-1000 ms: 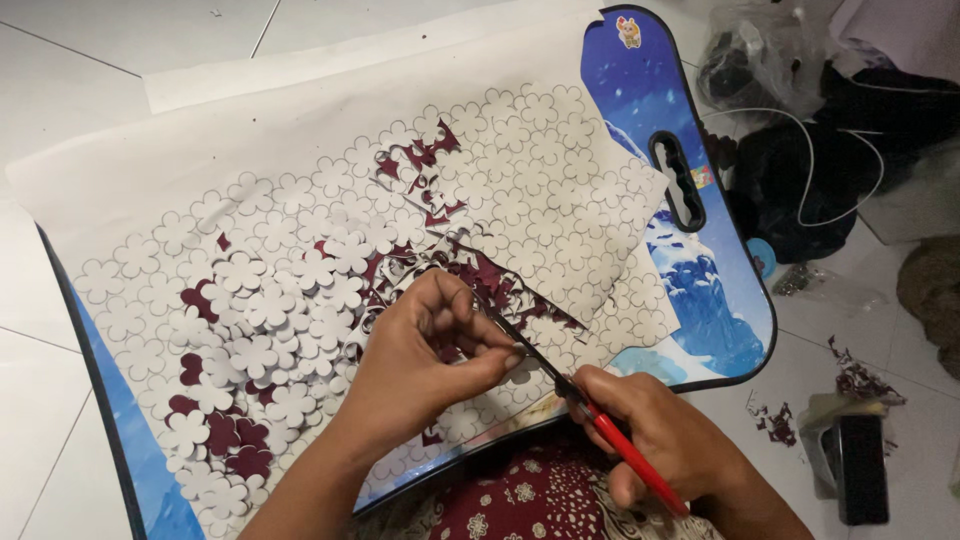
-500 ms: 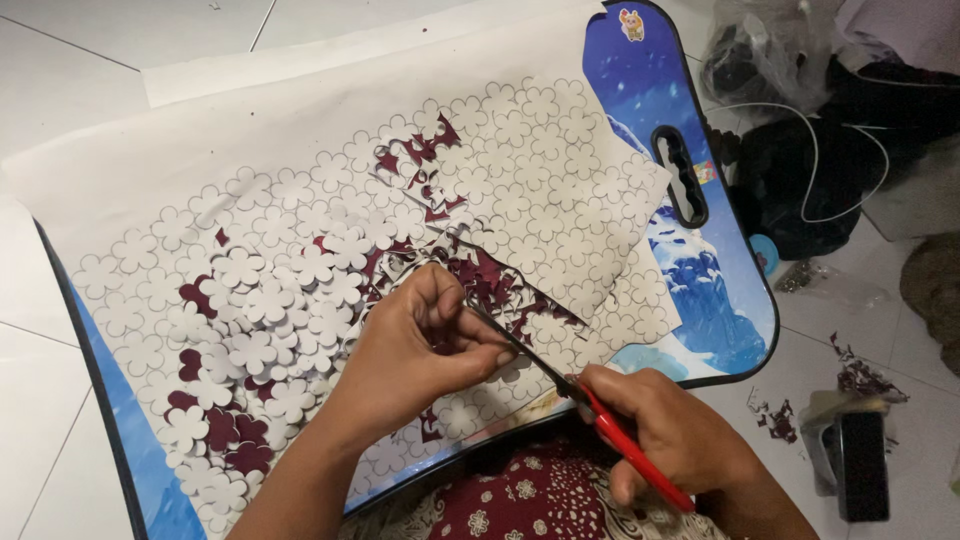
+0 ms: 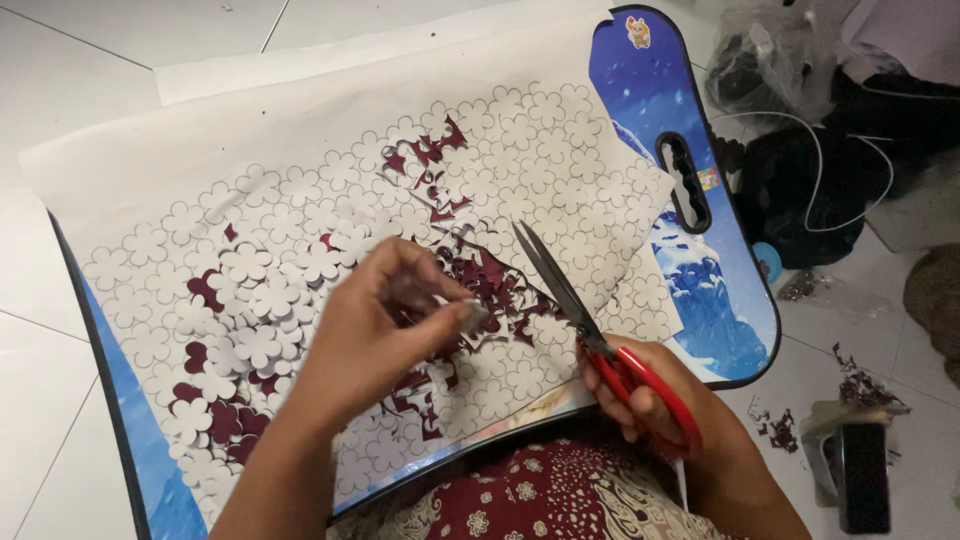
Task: The person sits on the floor cutting small flower-shaped pieces out of printed foam sheets with red-handled scissors, following pre-drawn outlines. They trim scraps away, turn the sheets over, and set cut pieces and waste aside as they work through the sheet.
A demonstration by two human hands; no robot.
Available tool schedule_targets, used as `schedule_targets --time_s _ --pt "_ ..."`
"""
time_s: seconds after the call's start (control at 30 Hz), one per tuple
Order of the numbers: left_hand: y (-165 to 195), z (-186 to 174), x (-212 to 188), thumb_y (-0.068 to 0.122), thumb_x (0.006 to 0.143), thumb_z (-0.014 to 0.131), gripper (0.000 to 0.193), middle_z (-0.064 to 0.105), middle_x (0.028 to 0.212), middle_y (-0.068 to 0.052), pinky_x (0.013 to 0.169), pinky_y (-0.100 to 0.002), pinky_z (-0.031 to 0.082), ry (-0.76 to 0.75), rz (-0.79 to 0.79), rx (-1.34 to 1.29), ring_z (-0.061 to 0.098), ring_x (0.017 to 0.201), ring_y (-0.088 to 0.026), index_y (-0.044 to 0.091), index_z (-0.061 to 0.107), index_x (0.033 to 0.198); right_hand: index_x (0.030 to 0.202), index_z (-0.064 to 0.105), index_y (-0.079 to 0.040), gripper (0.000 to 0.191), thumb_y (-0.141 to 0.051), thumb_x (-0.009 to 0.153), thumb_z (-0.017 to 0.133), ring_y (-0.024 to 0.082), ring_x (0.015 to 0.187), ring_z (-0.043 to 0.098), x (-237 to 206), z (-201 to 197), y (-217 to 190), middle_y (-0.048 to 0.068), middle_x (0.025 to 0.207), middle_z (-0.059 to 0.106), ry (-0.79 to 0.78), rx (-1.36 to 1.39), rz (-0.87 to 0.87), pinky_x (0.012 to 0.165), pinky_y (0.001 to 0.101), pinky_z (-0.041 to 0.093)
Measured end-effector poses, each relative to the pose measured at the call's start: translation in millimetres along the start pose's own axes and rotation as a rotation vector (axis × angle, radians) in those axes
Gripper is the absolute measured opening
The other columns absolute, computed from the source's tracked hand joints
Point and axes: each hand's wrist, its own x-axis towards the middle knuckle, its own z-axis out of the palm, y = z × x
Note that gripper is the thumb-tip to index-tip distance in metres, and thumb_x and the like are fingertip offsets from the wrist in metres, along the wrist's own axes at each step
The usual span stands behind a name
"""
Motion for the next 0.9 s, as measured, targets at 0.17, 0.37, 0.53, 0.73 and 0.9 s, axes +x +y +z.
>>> schedule_targets --time_s 0.17,0.37,0.53,0.73,0.9 --pt "-3 -41 -11 0.029 0.098 0.070 0.019 0.077 0.089 -0.003 0.058 -0.036 0.053 0.604 0.055 0.786 0.072 0.069 -0.019 0.013 0.069 0.109 0.097 0.065 0.002 0.099 -0.092 0.064 0.064 0.009 0.045 0.047 0 0 -3 -0.001 0.057 0.051 0.007 0.048 -0.047 0.039 0.0236 0.037" --pt "-20 -17 8 0.027 0.094 0.076 0.019 0.078 0.097 -0.009 0.083 -0.042 0.055 0.620 0.477 0.832 0.072 0.086 -0.023 0.012 0.078 0.106 0.100 0.064 0.001 0.092 -0.087 0.073 0.064 0.009 0.048 0.045 4 -5 -2 -0.002 0.059 0.049 -0.115 0.009 -0.056 0.043 0.0238 0.036" --pt "-21 15 26 0.029 0.085 0.075 0.032 0.075 0.122 -0.012 0.102 -0.044 0.049 0.455 0.952 0.914 0.066 0.117 -0.029 0.012 0.076 0.112 0.098 0.065 0.001 0.085 -0.082 0.077 0.063 0.009 0.046 0.046 6 -4 5 -0.001 0.058 0.049 -0.097 0.014 -0.034 0.042 0.0241 0.036" --pt "-10 0 21 0.028 0.084 0.076 0.043 0.074 0.125 -0.011 0.106 -0.044 0.045 0.272 0.686 0.981 0.062 0.120 -0.030 0.008 0.073 0.122 0.101 0.063 0.001 0.080 -0.076 0.080 0.067 0.008 0.053 0.044 5 -7 7 -0.003 0.063 0.047 -0.141 0.078 -0.041 0.046 0.0240 0.037" --pt "8 -8 38 0.039 0.094 0.071 0.028 0.077 0.113 -0.005 0.106 -0.042 0.049 0.198 0.327 0.917 0.069 0.111 -0.022 0.016 0.076 0.109 0.100 0.063 0.000 0.078 -0.075 0.079 0.068 0.008 0.050 0.045 8 -8 5 -0.003 0.061 0.047 -0.183 0.092 -0.017 0.046 0.0237 0.038"
